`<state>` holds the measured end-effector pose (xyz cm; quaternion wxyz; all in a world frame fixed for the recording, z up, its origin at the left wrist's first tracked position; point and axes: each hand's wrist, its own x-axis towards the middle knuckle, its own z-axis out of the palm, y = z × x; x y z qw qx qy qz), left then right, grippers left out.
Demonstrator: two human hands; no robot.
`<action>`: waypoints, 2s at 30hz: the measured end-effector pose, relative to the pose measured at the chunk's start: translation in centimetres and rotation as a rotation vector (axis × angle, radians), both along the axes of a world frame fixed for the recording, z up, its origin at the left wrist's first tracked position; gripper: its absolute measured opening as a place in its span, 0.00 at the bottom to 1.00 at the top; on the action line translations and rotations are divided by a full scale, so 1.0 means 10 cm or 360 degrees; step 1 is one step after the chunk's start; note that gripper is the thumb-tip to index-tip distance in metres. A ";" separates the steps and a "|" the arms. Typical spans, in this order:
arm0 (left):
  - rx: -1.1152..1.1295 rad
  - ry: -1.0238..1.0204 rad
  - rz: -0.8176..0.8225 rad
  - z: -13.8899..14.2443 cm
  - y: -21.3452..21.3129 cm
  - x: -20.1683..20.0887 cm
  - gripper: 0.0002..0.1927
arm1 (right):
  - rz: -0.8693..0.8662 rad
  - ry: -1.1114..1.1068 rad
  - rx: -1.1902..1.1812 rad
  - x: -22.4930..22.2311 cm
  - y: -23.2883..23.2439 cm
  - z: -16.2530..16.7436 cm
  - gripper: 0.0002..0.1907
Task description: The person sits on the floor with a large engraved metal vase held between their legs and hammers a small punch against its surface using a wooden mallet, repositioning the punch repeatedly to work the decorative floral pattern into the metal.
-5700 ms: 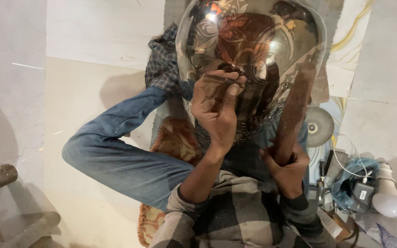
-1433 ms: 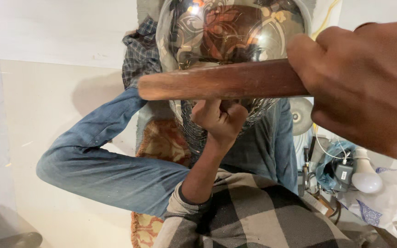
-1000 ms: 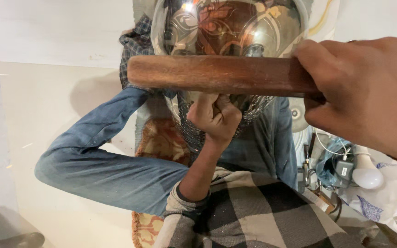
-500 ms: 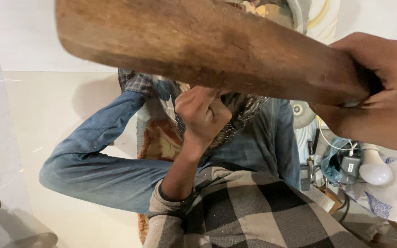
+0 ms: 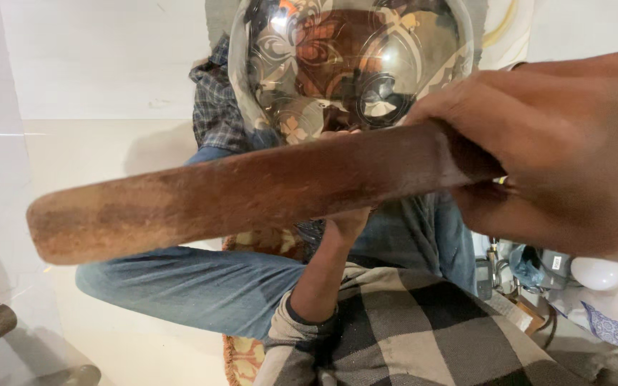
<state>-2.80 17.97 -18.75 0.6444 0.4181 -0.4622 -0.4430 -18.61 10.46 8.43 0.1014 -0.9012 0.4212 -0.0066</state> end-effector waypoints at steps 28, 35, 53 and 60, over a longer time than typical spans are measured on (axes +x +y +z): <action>-0.0629 -0.1389 -0.0220 0.45 -0.52 0.67 0.13 | -0.0466 0.0167 0.0195 -0.48 0.17 -0.30 0.28; -0.0525 -0.1091 0.0368 0.75 -0.48 0.34 0.15 | -0.0425 0.0643 0.0213 -0.28 0.04 -0.20 0.25; -0.0184 -0.0657 0.0685 0.56 -0.26 0.04 0.09 | 0.0004 0.1045 -0.0184 0.04 0.07 -0.01 0.17; -0.0358 -0.0649 0.0782 0.47 -0.23 0.03 0.09 | -0.0066 0.1427 -0.0100 0.24 0.04 0.13 0.22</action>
